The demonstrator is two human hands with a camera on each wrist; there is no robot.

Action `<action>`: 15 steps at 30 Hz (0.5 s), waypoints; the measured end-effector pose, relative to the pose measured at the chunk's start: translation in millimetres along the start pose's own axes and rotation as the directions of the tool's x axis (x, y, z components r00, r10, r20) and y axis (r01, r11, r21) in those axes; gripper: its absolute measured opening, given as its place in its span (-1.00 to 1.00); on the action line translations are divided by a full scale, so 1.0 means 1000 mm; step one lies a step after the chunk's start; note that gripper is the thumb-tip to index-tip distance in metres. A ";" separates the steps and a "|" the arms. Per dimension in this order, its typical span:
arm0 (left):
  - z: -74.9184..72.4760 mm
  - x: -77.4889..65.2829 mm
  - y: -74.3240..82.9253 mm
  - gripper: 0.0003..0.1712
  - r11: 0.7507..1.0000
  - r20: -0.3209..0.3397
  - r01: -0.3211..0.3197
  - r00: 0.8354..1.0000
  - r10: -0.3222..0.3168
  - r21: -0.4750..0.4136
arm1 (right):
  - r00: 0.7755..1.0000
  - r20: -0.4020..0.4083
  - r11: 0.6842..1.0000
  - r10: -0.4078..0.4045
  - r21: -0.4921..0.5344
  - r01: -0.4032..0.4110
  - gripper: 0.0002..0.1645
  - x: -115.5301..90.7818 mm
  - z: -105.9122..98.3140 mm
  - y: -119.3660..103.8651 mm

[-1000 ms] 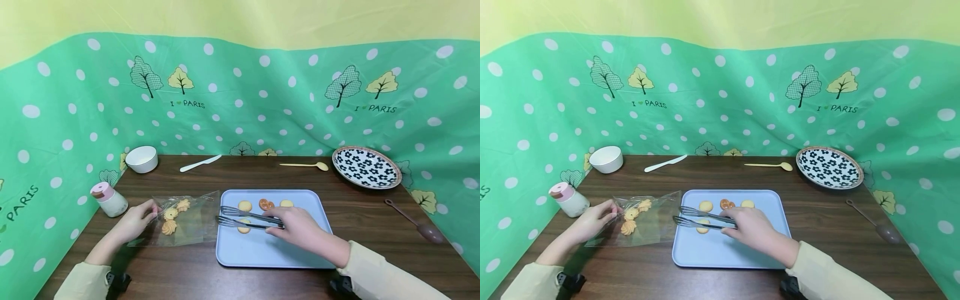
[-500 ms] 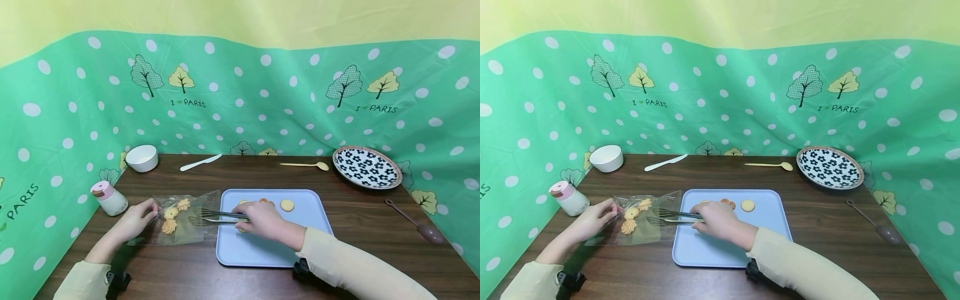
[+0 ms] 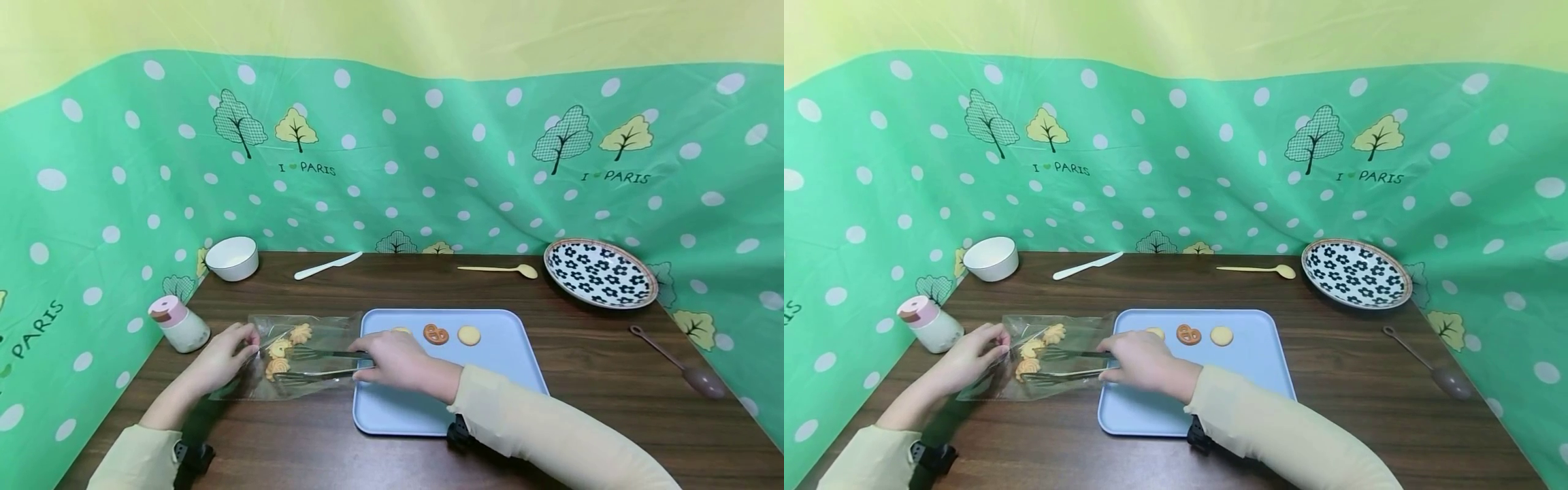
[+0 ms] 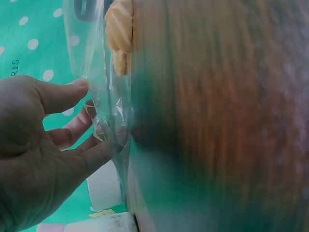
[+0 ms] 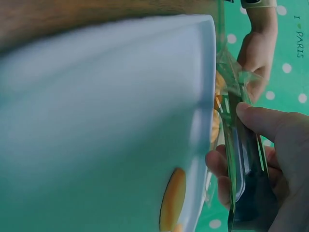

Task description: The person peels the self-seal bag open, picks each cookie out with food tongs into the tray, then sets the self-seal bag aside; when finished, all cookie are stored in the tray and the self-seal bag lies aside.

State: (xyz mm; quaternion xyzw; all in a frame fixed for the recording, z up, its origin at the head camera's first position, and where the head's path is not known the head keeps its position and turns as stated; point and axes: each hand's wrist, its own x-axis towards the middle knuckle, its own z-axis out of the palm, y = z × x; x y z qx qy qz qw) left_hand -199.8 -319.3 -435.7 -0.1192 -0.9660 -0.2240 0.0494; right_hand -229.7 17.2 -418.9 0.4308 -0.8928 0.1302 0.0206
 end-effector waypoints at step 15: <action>0.004 0.000 -0.001 -0.78 1.000 -0.004 -0.026 1.000 0.026 0.017 | 0.999 0.037 1.000 -0.006 -0.028 0.007 -0.48 0.015 0.004 -0.013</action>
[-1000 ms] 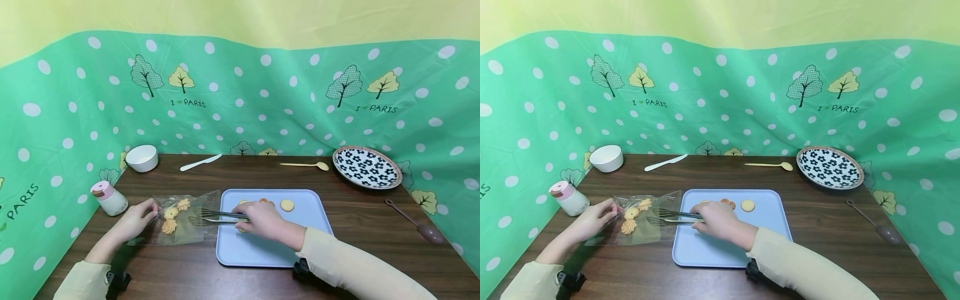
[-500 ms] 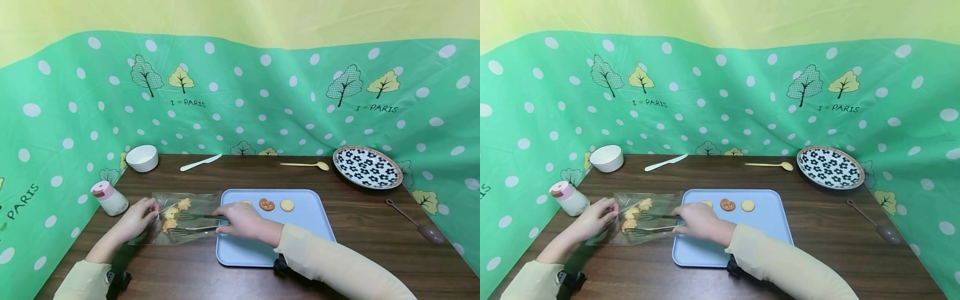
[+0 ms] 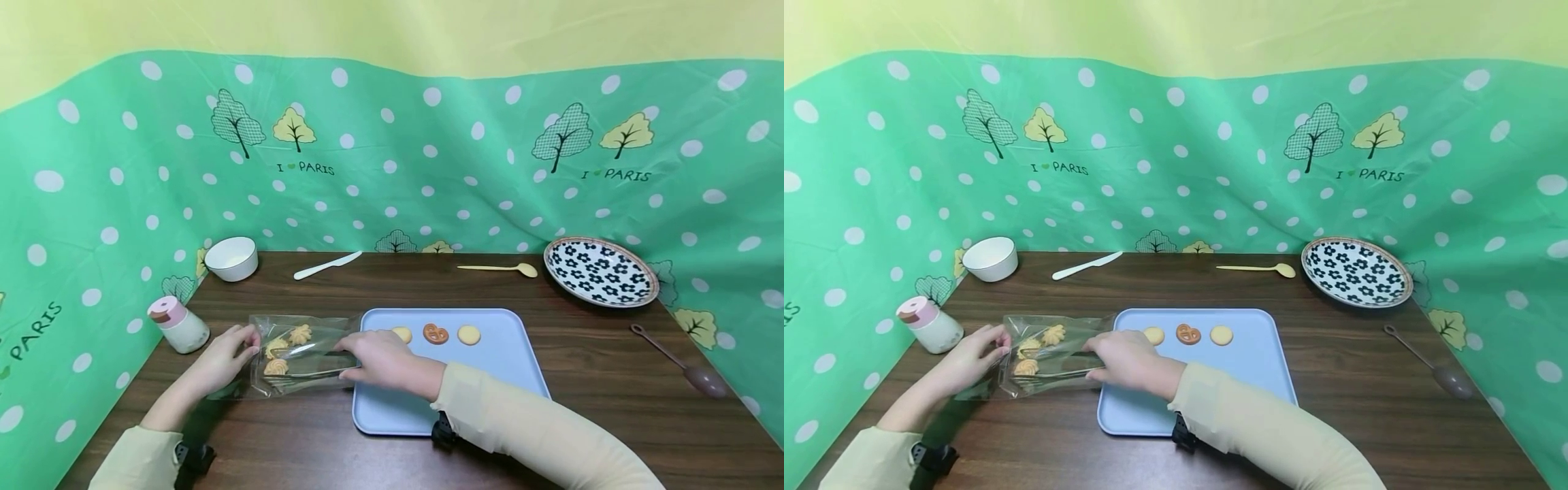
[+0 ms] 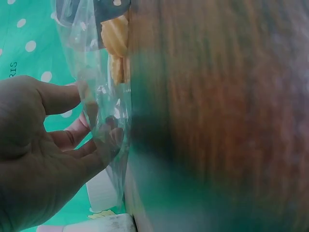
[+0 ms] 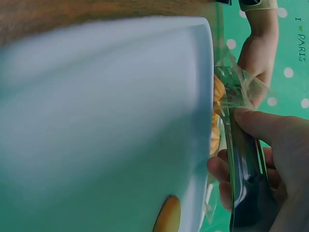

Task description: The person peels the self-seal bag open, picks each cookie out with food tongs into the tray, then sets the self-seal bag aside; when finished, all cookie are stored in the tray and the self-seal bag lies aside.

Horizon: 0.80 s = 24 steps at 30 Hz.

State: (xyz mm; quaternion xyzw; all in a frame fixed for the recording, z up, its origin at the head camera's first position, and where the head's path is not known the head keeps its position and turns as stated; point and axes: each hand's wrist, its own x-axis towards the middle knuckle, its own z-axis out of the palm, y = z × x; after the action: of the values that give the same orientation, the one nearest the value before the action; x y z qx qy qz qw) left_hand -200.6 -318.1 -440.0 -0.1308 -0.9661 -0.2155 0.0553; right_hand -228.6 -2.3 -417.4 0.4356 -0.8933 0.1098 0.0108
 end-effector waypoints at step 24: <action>0.001 0.000 0.002 -0.78 1.000 0.008 0.016 1.000 -0.016 0.001 | 1.000 -0.022 1.000 0.017 0.017 -0.017 -0.51 -0.021 -0.007 0.014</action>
State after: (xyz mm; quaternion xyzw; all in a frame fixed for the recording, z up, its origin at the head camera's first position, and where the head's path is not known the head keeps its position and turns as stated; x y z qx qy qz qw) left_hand -200.7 -316.1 -440.5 -0.1241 -0.9675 -0.2147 0.0497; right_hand -227.2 24.2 -415.2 0.4270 -0.8958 0.1221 0.0164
